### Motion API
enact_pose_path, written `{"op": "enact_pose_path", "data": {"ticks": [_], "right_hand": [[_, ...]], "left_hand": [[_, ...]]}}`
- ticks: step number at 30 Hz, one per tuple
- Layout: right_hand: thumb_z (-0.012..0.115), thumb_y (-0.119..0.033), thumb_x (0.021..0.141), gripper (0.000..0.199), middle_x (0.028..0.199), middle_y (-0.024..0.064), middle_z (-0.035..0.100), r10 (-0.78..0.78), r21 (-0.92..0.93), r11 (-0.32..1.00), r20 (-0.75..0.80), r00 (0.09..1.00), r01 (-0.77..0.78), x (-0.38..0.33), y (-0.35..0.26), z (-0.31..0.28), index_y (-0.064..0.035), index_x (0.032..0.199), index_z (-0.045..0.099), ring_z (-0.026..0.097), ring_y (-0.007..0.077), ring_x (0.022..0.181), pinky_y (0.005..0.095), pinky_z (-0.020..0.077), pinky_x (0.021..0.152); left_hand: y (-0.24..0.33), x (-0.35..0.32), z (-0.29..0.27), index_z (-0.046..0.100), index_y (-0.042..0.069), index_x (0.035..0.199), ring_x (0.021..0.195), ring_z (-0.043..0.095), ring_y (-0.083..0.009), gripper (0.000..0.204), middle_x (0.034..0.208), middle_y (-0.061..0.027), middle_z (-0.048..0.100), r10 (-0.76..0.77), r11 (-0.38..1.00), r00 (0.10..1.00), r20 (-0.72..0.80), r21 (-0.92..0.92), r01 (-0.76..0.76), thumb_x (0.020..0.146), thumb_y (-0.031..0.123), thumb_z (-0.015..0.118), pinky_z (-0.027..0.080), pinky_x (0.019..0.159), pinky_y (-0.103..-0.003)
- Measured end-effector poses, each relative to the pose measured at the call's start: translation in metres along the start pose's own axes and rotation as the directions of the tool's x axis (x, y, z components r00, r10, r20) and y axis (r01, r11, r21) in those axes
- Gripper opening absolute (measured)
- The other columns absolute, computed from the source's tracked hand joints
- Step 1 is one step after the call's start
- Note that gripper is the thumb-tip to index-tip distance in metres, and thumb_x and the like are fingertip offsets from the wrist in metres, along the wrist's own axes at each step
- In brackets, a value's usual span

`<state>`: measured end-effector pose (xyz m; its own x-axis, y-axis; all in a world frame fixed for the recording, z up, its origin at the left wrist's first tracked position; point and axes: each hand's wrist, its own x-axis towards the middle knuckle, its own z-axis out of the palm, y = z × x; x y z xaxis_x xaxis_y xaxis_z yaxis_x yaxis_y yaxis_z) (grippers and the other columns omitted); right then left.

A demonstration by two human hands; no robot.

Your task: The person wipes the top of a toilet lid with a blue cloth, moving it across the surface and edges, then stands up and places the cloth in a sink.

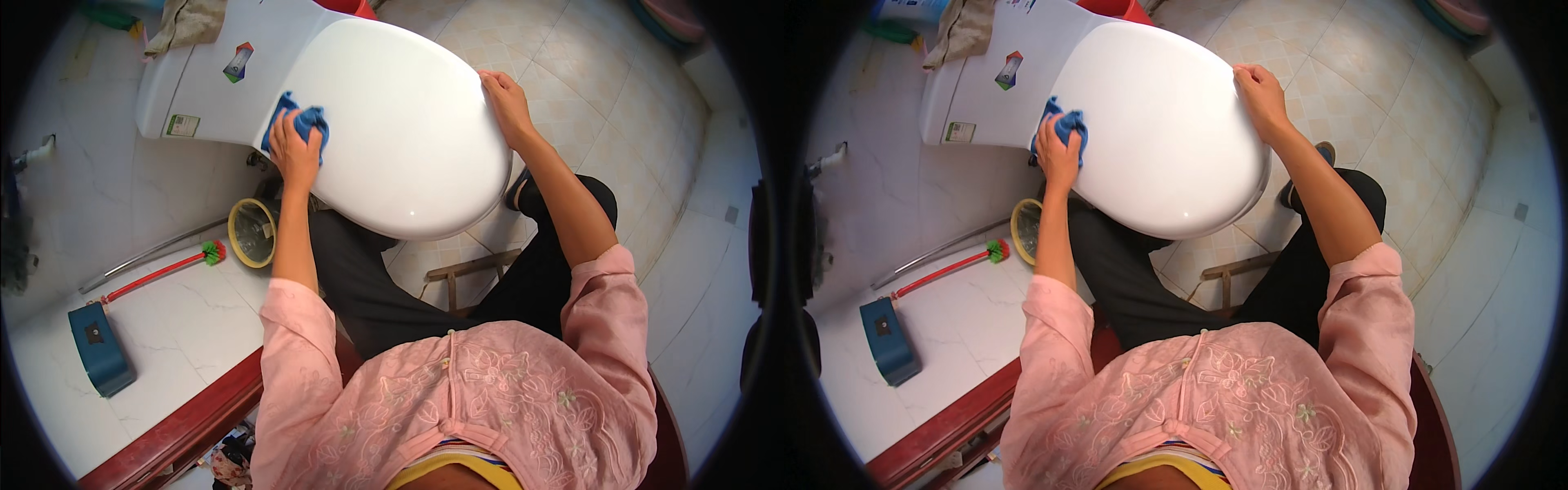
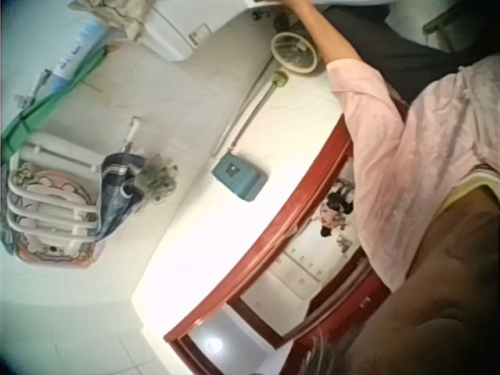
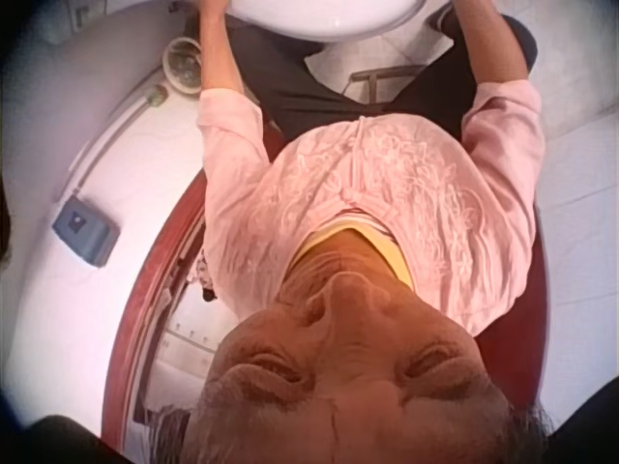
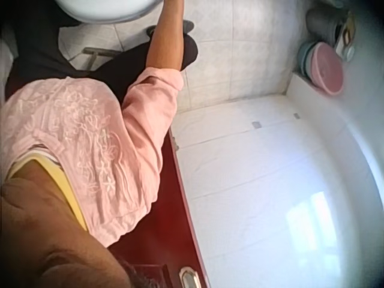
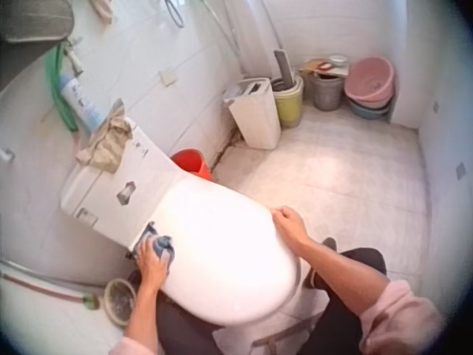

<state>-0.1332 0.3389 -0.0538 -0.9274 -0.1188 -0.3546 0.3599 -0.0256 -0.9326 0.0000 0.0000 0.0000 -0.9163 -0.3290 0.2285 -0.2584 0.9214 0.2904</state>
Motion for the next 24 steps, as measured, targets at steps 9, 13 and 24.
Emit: {"op": "enact_pose_path", "data": {"ticks": [9, 13, 24], "right_hand": [[0.056, -0.03, 0.089, 0.034, 0.096, 0.0038, 0.062, 0.023, 0.02, 1.0, 0.037, 0.999, -0.024, 0.005, 0.006, -0.004, -0.0007, 0.105, 0.064, 0.053, 0.0118, 0.089, 0.0253, 0.0427, 0.081], [0.056, -0.032, 0.09, 0.036, 0.096, 0.0035, 0.062, -0.043, 0.008, 0.999, 0.016, 0.999, 0.043, 0.011, 0.004, 0.001, -0.0001, 0.104, 0.064, 0.053, 0.0121, 0.09, 0.0254, 0.0419, 0.082], [0.055, -0.032, 0.091, 0.035, 0.095, 0.0037, 0.061, -0.011, -0.025, 1.0, 0.026, 1.0, 0.012, 0.01, 0.005, 0.001, 0.0001, 0.103, 0.063, 0.052, 0.0119, 0.087, 0.0258, 0.0423, 0.079]], "left_hand": [[0.016, 0.02, 0.008, 0.046, 0.018, 0.127, 0.133, 0.029, -0.0335, 0.05, 0.143, -0.0088, 0.037, -0.123, 0.991, 0.992, -0.011, 0.042, 0.123, 0.082, 0.035, 0.057, 0.027, 0.098, -0.064], [0.049, -0.025, 0.01, 0.047, 0.02, 0.126, 0.133, 0.029, -0.0374, 0.049, 0.143, -0.0082, 0.037, 0.014, 1.0, 0.994, -0.11, 0.024, -0.011, 0.079, 0.027, 0.062, 0.028, 0.098, -0.063], [0.118, -0.154, -0.02, 0.048, 0.014, 0.128, 0.136, 0.024, -0.04, 0.057, 0.146, -0.011, 0.033, 0.037, 0.991, 0.999, 0.001, -0.125, -0.037, 0.073, 0.016, 0.066, 0.019, 0.111, -0.053]]}}
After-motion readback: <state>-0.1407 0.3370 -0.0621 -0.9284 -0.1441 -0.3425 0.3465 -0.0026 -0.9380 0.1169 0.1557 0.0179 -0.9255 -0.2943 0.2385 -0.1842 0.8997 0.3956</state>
